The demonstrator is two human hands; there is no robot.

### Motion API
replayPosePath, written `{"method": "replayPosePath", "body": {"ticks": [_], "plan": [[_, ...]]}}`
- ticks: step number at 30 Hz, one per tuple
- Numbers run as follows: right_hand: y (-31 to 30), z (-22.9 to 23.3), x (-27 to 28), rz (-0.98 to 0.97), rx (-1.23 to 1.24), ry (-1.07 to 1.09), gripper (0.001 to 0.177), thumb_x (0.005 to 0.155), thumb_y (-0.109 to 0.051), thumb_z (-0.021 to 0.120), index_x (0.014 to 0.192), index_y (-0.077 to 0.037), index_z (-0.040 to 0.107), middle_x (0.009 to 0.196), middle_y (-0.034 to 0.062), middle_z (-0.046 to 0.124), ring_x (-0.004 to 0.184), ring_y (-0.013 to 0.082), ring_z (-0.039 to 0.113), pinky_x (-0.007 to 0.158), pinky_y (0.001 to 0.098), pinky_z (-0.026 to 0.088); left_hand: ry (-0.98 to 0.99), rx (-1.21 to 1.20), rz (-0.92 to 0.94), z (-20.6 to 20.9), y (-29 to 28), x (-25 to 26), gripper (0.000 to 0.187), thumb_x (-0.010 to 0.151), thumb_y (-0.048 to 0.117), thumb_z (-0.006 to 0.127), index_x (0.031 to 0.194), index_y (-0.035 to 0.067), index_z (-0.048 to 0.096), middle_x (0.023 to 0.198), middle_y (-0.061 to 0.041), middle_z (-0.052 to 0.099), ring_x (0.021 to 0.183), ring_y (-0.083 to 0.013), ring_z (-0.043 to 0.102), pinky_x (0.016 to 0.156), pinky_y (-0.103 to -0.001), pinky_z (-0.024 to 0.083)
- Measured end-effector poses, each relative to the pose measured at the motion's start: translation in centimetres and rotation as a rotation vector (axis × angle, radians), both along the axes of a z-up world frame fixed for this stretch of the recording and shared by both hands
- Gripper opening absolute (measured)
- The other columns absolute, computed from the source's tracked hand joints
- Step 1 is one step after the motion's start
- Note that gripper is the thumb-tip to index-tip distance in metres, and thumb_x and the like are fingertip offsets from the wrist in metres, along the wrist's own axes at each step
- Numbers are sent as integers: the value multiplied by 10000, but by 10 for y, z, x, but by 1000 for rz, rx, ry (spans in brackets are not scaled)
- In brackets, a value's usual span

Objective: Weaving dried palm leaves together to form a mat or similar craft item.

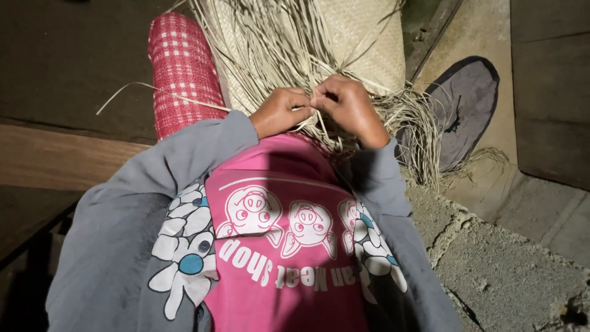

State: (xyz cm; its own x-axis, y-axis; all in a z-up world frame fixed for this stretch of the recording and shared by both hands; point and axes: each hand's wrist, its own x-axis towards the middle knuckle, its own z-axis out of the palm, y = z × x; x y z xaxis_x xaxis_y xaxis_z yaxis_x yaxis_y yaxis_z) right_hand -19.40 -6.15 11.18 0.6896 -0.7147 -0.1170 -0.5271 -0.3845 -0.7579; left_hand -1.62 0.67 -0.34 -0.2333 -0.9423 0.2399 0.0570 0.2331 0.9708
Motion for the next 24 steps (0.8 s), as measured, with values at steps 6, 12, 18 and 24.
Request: {"method": "replayPosePath", "body": {"ticks": [6,12,18,24], "plan": [[9,5,-17,-66,-34,-53,111,922,-122,830,913,-46,750,912,137,709,891,361,697,853,449,539,0,-1,-10,-2,-4,-5,68,915,75,711,861,44,739,772,-119,658,754,-301,672,735,-390,513],[49,0,-32,-28,-92,13,127,916,-189,827,921,-73,774,1121,168,712,1042,411,661,928,507,505,20,77,-47,-4,0,-7,66,902,75,696,898,39,751,827,-131,695,834,-309,703,809,-406,540],[67,5,-21,-126,-105,-15,149,960,-241,767,946,-92,767,1234,146,670,1125,390,625,971,472,490,29,113,-72,6,1,-4,81,905,90,705,877,59,774,820,-109,705,834,-280,705,822,-407,540],[57,42,-23,-406,-11,-539,124,932,7,737,837,57,675,897,256,704,891,415,714,876,482,562,76,73,-45,27,0,1,65,903,56,714,911,35,775,825,-156,713,824,-320,708,818,-424,532]]}}
